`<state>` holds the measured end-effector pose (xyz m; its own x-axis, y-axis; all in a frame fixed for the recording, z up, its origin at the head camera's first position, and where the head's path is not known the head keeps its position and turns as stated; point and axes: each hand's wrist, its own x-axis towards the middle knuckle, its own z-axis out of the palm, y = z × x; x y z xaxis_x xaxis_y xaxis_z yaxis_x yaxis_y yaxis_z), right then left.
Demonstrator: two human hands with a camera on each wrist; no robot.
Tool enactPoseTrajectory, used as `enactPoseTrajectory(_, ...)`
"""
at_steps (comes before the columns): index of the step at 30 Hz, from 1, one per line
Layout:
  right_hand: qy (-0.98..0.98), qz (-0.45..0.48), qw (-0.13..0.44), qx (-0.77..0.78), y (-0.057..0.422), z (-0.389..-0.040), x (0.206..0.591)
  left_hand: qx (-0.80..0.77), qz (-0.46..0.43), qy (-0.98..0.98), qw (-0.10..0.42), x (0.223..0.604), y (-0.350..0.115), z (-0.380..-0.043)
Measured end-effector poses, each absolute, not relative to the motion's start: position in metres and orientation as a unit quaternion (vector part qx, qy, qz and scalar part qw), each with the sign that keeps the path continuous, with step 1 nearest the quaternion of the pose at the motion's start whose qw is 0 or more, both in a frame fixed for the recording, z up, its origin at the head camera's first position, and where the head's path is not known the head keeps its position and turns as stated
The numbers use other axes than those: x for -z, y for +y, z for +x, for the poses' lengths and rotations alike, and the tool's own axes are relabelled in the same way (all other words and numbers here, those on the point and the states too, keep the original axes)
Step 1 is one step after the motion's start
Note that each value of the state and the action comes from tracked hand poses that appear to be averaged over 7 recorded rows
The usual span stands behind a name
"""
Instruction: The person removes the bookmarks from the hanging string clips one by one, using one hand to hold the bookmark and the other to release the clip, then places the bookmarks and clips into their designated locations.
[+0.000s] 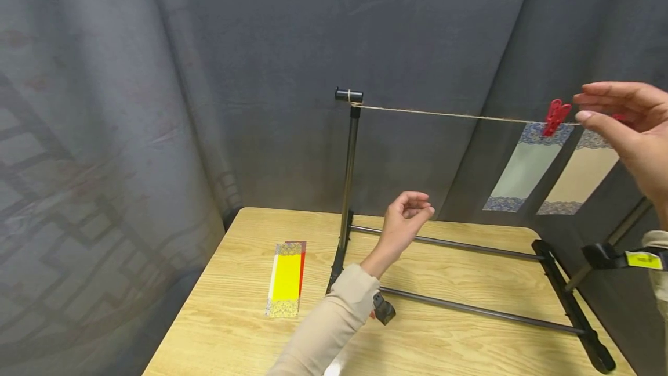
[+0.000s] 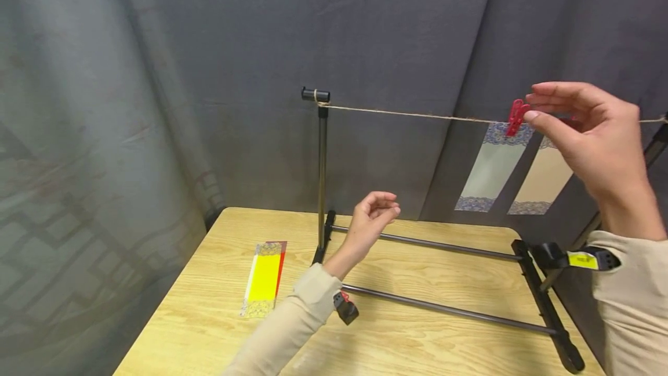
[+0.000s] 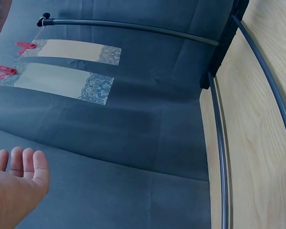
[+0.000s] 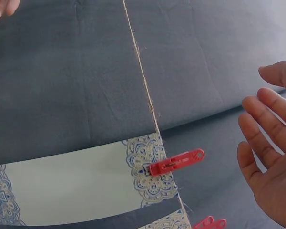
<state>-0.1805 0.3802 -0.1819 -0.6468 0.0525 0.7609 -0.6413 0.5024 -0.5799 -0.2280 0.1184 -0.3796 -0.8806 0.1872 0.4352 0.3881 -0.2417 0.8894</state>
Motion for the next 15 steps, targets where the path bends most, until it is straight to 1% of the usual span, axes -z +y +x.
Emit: enactPoseTrajectory(15, -0.786, 0.176, 0.367, -0.465, 0.399, -0.195, 0.177, 0.754, -0.224, -0.614, 0.071, 0.383, 0.143, -0.232)
